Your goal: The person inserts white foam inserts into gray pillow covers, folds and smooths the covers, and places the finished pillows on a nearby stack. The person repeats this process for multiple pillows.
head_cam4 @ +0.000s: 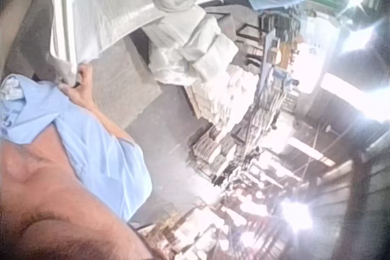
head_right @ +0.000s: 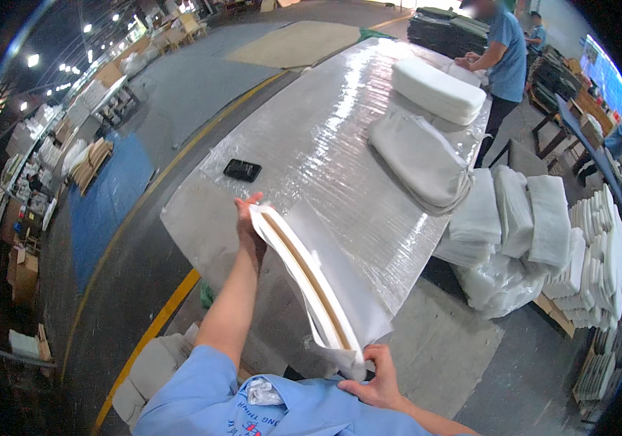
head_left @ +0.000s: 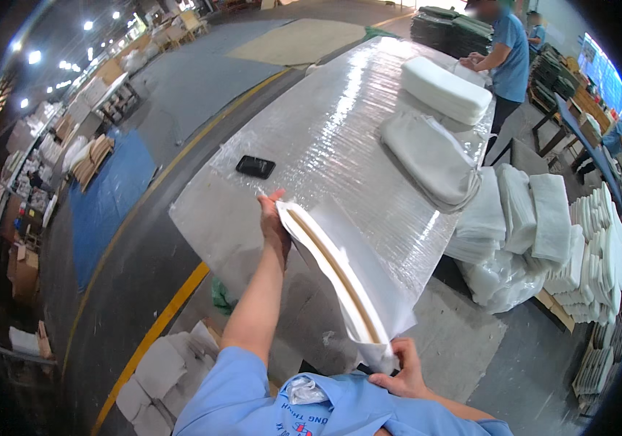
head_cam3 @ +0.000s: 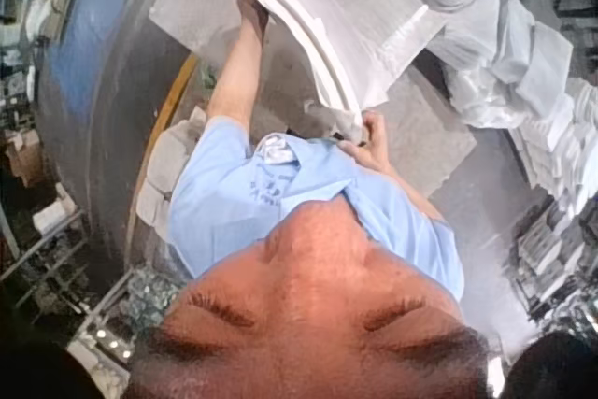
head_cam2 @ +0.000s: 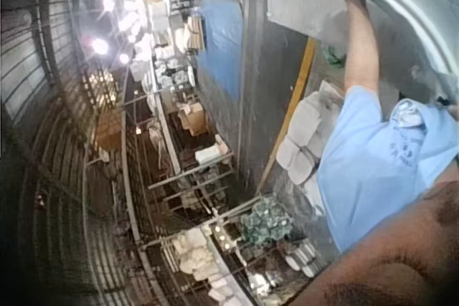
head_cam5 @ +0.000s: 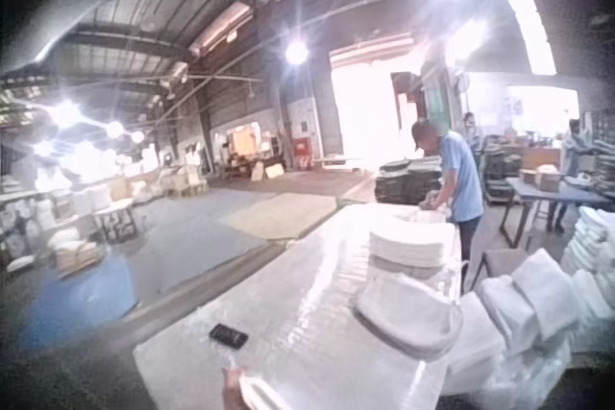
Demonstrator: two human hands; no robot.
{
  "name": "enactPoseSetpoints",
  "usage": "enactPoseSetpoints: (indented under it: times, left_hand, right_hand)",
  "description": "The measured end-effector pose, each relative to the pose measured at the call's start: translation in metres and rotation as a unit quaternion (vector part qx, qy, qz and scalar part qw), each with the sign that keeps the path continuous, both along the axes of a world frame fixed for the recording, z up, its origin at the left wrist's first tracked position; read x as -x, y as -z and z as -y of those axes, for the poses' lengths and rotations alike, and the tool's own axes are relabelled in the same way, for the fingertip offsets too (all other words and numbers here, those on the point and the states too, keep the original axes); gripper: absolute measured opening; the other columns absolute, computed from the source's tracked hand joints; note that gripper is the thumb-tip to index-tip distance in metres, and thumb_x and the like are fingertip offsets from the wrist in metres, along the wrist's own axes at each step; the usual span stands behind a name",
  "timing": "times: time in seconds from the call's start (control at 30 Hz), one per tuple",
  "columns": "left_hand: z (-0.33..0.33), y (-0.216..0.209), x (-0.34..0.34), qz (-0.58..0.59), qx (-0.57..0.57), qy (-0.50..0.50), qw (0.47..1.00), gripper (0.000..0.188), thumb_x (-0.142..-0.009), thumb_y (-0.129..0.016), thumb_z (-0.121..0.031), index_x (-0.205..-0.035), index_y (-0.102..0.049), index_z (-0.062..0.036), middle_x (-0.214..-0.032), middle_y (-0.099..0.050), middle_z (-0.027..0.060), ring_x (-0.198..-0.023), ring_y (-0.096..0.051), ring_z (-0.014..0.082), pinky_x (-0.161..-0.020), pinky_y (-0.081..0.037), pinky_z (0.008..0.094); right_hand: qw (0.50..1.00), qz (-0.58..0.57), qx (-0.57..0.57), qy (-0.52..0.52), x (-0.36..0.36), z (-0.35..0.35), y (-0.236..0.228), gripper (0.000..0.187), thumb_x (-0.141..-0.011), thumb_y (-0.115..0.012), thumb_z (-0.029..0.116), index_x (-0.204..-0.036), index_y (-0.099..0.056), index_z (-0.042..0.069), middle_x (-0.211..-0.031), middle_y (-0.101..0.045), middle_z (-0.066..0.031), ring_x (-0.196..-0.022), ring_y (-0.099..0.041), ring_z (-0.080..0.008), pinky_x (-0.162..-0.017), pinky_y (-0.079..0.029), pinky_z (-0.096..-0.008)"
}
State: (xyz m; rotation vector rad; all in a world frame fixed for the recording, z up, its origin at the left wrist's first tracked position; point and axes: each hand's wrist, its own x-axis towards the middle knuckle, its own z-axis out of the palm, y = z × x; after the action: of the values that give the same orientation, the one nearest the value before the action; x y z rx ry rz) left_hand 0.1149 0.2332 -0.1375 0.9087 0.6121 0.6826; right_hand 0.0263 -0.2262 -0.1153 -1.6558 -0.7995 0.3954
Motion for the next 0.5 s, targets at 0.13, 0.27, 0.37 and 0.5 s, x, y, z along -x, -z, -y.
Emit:
enactPoseSetpoints:
  times: [0.13, 0.27, 0.37, 0.5]
  left_hand:
    - [0.045, 0.021, -0.035, 0.014, 0.026, 0.062, 0.998, 0.076, -0.108, -0.029, -0.070, -0.138, -0.056, -0.0054, -0.099, -0.069, 0.0118, -0.090, -0.068, 0.0234, -0.084, -0.058, 0.0381]
    - [0.046, 0.017, -0.033, 0.001, 0.010, 0.075, 0.997, 0.075, -0.109, -0.026, -0.068, -0.135, -0.057, -0.0053, -0.098, -0.070, 0.0130, -0.086, -0.069, 0.0215, -0.081, -0.058, 0.0366]
    - [0.051, 0.016, -0.037, -0.010, 0.008, 0.075, 0.997, 0.075, -0.110, -0.023, -0.067, -0.138, -0.055, -0.0047, -0.101, -0.072, 0.0150, -0.089, -0.069, 0.0213, -0.083, -0.058, 0.0360]
    - [0.051, 0.021, -0.045, 0.008, 0.062, 0.084, 0.995, 0.079, -0.110, -0.021, -0.068, -0.149, -0.048, -0.0045, -0.114, -0.072, 0.0148, -0.101, -0.069, 0.0239, -0.090, -0.057, 0.0375]
  right_hand:
    - [0.971, -0.218, 0.049, -0.081, -0.021, 0.008, -0.010, 0.031, -0.096, -0.078, 0.029, -0.106, -0.067, 0.002, -0.097, -0.068, -0.0090, -0.090, -0.065, -0.0143, -0.080, -0.053, -0.0329]
    - [0.967, -0.151, 0.117, -0.170, -0.082, -0.035, -0.033, 0.030, -0.106, -0.064, 0.029, -0.095, -0.074, 0.003, -0.073, -0.070, -0.0035, -0.072, -0.066, -0.0110, -0.067, -0.054, -0.0306]
    - [0.985, -0.083, 0.077, -0.131, -0.135, -0.104, -0.041, 0.026, -0.108, -0.062, 0.025, -0.103, -0.075, 0.003, -0.077, -0.070, -0.0045, -0.072, -0.065, -0.0122, -0.068, -0.054, -0.0306]
    - [0.992, 0.018, 0.003, -0.122, -0.207, -0.231, -0.053, 0.026, -0.105, -0.064, 0.018, -0.125, -0.072, 0.003, -0.109, -0.071, -0.0065, -0.088, -0.060, -0.0105, -0.082, -0.053, -0.0290]
